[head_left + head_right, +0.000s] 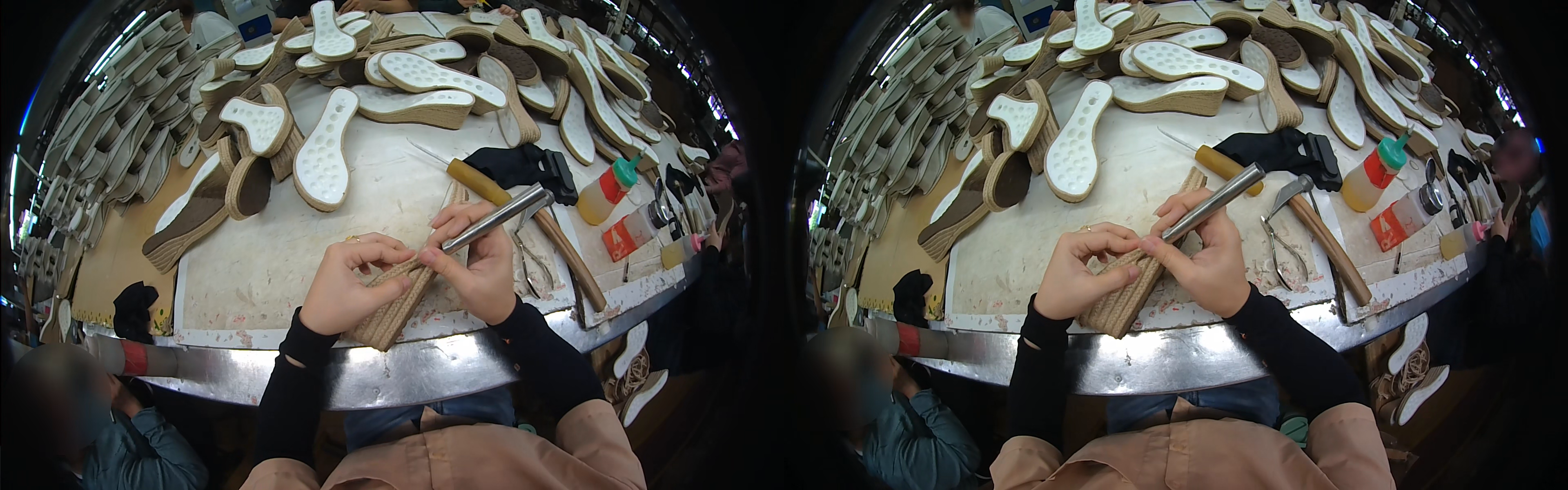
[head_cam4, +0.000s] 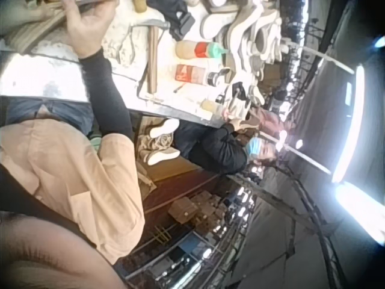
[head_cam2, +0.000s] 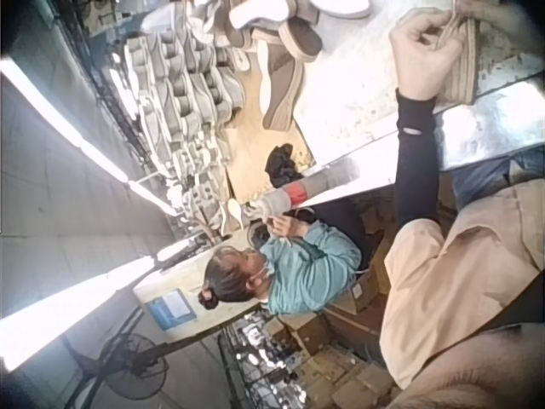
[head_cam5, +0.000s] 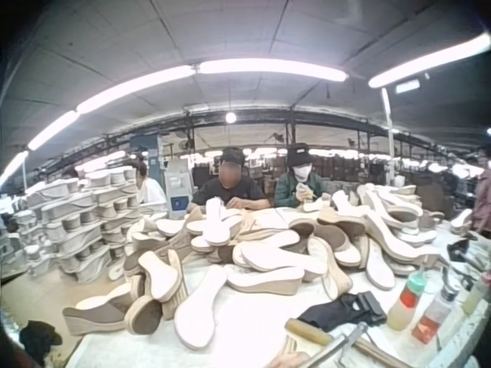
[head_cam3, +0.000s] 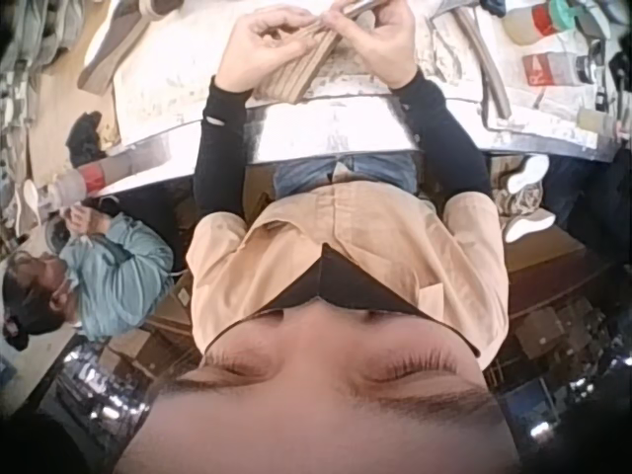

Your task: The person uses a metal awl to repeatedly puncture and pull a cord through the side of a shoe sole. They hold the sole with one hand and manipulate the tool with the other, working on the same unit throughout the clip.

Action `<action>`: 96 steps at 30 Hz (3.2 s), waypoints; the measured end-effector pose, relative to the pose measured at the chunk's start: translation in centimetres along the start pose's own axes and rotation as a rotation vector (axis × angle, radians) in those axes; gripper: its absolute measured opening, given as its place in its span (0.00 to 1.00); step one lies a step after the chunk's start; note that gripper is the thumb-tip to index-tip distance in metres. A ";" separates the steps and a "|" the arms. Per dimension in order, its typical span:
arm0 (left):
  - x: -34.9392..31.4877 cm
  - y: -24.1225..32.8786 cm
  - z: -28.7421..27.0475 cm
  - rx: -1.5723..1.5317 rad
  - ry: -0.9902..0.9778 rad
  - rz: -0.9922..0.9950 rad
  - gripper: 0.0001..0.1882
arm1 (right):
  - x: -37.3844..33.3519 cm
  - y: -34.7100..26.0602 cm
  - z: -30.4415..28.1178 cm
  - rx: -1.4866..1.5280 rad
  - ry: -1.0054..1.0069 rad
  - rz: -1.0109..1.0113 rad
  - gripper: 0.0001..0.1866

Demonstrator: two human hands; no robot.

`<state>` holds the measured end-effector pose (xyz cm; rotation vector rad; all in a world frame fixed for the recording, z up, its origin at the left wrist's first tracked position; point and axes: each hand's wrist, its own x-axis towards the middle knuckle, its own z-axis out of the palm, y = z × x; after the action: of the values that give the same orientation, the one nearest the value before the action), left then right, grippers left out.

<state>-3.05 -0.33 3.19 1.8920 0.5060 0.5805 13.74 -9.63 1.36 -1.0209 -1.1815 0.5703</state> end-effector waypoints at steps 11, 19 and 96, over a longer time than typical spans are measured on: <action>0.1 0.4 0.1 -0.014 0.013 -0.081 0.11 | 0.4 -0.5 0.4 -0.294 -0.001 -0.021 0.19; 0.1 0.1 0.0 -0.042 -0.001 -0.055 0.11 | 0.6 -0.2 -0.4 0.068 0.038 0.028 0.18; 0.3 0.6 0.3 0.018 -0.003 -0.044 0.10 | -0.3 0.6 0.3 0.067 0.087 -0.024 0.19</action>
<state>-2.59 -0.66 3.72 1.8935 0.5510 0.5459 13.47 -9.53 0.66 -0.9637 -1.0902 0.5378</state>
